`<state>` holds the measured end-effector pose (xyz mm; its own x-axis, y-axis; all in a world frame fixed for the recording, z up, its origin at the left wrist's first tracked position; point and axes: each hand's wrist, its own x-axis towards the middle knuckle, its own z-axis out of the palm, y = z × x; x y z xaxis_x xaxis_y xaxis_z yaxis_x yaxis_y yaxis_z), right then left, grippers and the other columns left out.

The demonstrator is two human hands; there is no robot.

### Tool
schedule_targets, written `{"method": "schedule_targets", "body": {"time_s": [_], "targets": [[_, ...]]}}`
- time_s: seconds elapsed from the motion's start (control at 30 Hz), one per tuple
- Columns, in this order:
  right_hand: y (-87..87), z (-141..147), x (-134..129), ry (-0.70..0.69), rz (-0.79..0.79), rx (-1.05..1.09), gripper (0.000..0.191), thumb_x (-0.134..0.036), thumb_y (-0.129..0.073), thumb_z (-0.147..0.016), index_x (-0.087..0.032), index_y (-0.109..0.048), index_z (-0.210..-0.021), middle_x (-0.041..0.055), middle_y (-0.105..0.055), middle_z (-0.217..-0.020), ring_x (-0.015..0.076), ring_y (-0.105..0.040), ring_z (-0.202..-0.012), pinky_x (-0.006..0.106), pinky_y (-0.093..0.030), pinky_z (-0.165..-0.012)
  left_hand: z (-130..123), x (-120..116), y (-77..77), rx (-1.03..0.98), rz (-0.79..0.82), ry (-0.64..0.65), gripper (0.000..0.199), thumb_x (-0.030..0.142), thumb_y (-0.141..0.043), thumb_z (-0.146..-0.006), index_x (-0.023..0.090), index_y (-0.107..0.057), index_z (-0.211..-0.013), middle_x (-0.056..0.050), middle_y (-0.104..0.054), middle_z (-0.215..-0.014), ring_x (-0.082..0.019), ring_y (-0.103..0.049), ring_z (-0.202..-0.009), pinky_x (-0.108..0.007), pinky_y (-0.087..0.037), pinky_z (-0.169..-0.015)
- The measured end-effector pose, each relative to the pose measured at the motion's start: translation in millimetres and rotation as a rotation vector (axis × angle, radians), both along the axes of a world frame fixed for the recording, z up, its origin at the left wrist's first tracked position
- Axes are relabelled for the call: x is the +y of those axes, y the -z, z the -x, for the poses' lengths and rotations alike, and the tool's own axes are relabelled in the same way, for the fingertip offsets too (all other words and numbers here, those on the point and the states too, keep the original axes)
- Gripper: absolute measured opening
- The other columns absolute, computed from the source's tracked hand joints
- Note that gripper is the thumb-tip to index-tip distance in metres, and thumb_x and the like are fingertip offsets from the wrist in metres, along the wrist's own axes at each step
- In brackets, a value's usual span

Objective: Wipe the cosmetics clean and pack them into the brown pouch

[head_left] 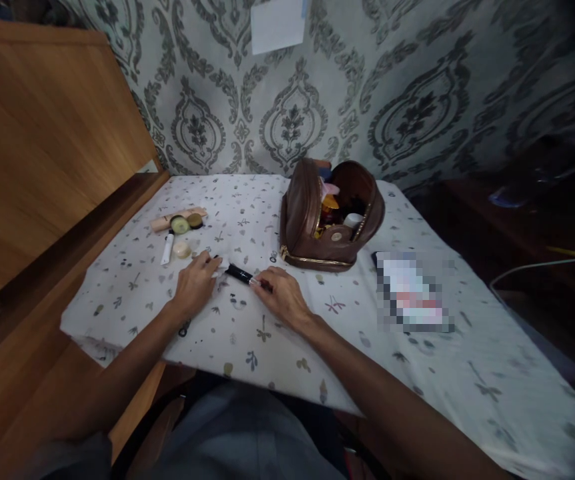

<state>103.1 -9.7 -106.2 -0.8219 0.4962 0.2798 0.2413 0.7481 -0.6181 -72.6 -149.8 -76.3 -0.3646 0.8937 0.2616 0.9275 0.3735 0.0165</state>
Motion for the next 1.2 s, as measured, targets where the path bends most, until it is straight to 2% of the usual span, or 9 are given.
{"method": "schedule_targets", "body": {"time_s": [0.4, 0.63, 0.77, 0.87, 1.07, 1.2], "targets": [[-2.1, 0, 0, 0.003, -0.065, -0.026, 0.013, -0.024, -0.061, -0.090, -0.018, -0.066, -0.080, 0.0049, -0.062, -0.080, 0.0187, -0.055, -0.080, 0.029, -0.040, -0.074, -44, 4, 6.5, 0.024, 0.075, 0.201, 0.051, 0.011, -0.055, -0.086, 0.024, -0.054, -0.135, -0.007, -0.062, -0.106, -0.022, -0.064, -0.098, -0.028, -0.053, -0.069], [-3.1, -2, 2, -0.065, -0.064, -0.019, 0.016, -0.025, -0.057, -0.093, -0.017, -0.067, -0.083, 0.0046, -0.063, -0.079, 0.0179, -0.056, -0.079, 0.029, -0.041, -0.075, -38, 4, 4.8, 0.016, 0.044, 0.207, 0.041, 0.016, -0.053, -0.091, 0.025, -0.056, -0.131, -0.007, -0.061, -0.105, -0.021, -0.063, -0.096, -0.027, -0.053, -0.069], [-4.1, -3, -1, -0.031, -0.054, -0.034, 0.013, -0.024, -0.057, -0.093, -0.017, -0.067, -0.089, 0.0060, -0.064, -0.084, 0.0192, -0.057, -0.084, 0.030, -0.042, -0.078, -36, 7, 1.4, 0.023, 0.030, 0.213, 0.035, 0.016, -0.052, -0.091, 0.024, -0.060, -0.124, -0.006, -0.061, -0.105, -0.020, -0.063, -0.094, -0.026, -0.051, -0.066], [-5.0, -3, -3, -0.008, -0.038, -0.040, 0.008, -0.024, -0.064, -0.088, -0.018, -0.063, -0.094, 0.0046, -0.064, -0.086, 0.0193, -0.056, -0.083, 0.030, -0.042, -0.077, -37, 10, -1.8, 0.032, 0.045, 0.230, 0.032, 0.016, -0.051, -0.091, 0.023, -0.061, -0.122, -0.006, -0.061, -0.106, -0.020, -0.063, -0.093, -0.027, -0.051, -0.066], [-4.4, -3, -4, 0.016, -0.084, -0.022, 0.005, -0.021, -0.064, -0.088, -0.020, -0.059, -0.089, 0.0058, -0.060, -0.091, 0.0207, -0.054, -0.088, 0.030, -0.041, -0.078, -38, 12, -4.4, -0.010, 0.071, 0.220, 0.034, 0.014, -0.052, -0.090, 0.023, -0.061, -0.121, -0.006, -0.060, -0.105, -0.020, -0.064, -0.091, -0.028, -0.052, -0.069], [-3.2, -4, -2, 0.010, -0.098, -0.028, 0.007, -0.023, -0.059, -0.091, -0.020, -0.060, -0.085, 0.0049, -0.059, -0.086, 0.0196, -0.053, -0.084, 0.029, -0.040, -0.074, -26, 12, -3.3, -0.007, 0.072, 0.175, 0.034, 0.016, -0.050, -0.092, 0.025, -0.060, -0.124, -0.006, -0.060, -0.107, -0.020, -0.063, -0.094, -0.028, -0.051, -0.067]]}}
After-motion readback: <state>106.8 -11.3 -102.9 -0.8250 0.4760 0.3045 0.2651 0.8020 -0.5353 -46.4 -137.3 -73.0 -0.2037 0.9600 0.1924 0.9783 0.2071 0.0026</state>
